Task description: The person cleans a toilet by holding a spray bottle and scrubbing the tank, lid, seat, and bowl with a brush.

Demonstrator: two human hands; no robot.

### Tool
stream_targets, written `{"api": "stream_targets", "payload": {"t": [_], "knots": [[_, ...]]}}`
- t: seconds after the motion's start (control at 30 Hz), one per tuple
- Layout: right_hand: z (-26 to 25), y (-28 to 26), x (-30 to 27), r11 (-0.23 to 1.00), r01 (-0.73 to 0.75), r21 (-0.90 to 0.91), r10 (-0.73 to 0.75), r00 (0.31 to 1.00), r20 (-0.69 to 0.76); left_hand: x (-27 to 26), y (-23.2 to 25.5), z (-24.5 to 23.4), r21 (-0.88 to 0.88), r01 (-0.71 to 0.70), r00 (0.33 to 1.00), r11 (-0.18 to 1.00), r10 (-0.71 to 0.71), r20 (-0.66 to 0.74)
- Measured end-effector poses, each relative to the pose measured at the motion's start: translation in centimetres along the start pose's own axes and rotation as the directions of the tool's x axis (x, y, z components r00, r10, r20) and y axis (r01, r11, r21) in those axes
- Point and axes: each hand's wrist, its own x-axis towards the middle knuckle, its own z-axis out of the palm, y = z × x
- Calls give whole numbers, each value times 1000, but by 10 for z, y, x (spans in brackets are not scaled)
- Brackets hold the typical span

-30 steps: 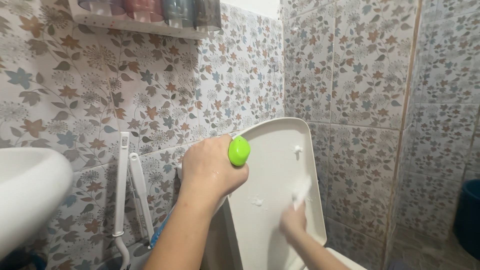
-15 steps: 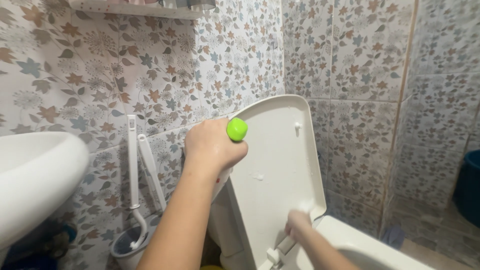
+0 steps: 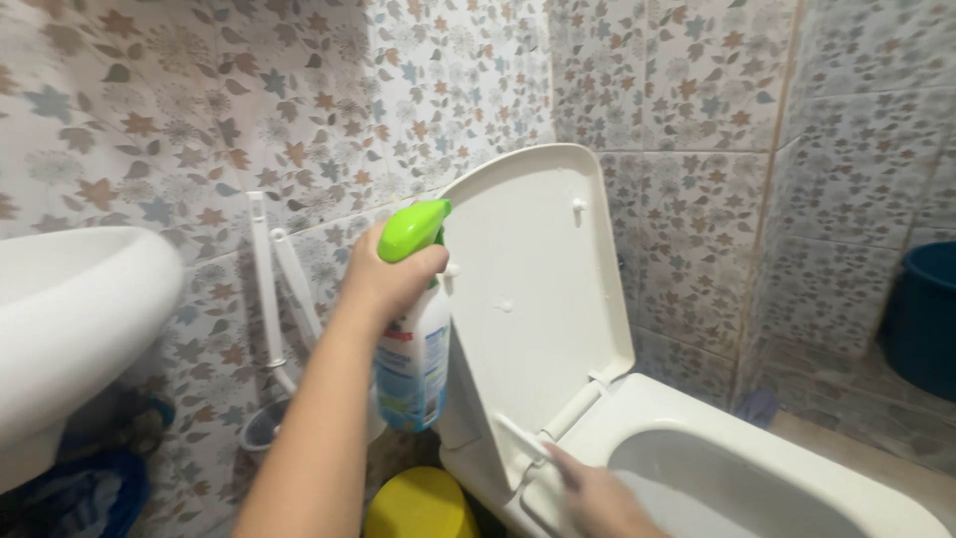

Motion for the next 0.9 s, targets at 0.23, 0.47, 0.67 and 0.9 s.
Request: {"api": "stream_targets", "payload": {"t": [0.23,0.47,0.67,0.9], "knots": [[-75,-25,-3,869,494,17,-437,783,-442,-134,-34,-16,-127,303,934,944,-321,-156],[-97,-87,61,706,591,-389,-708,592,-385,-188,-54,-5,-216,548,831,808,-556,29],[-47,6,42,643,595,-483,-537,799,270,-190,-40,5,4,512,858,859,-511,58],[-84,3,70,596,549,-587,-477,829,291,-184,-63,22,-89,592,794,801,-560,236]]}}
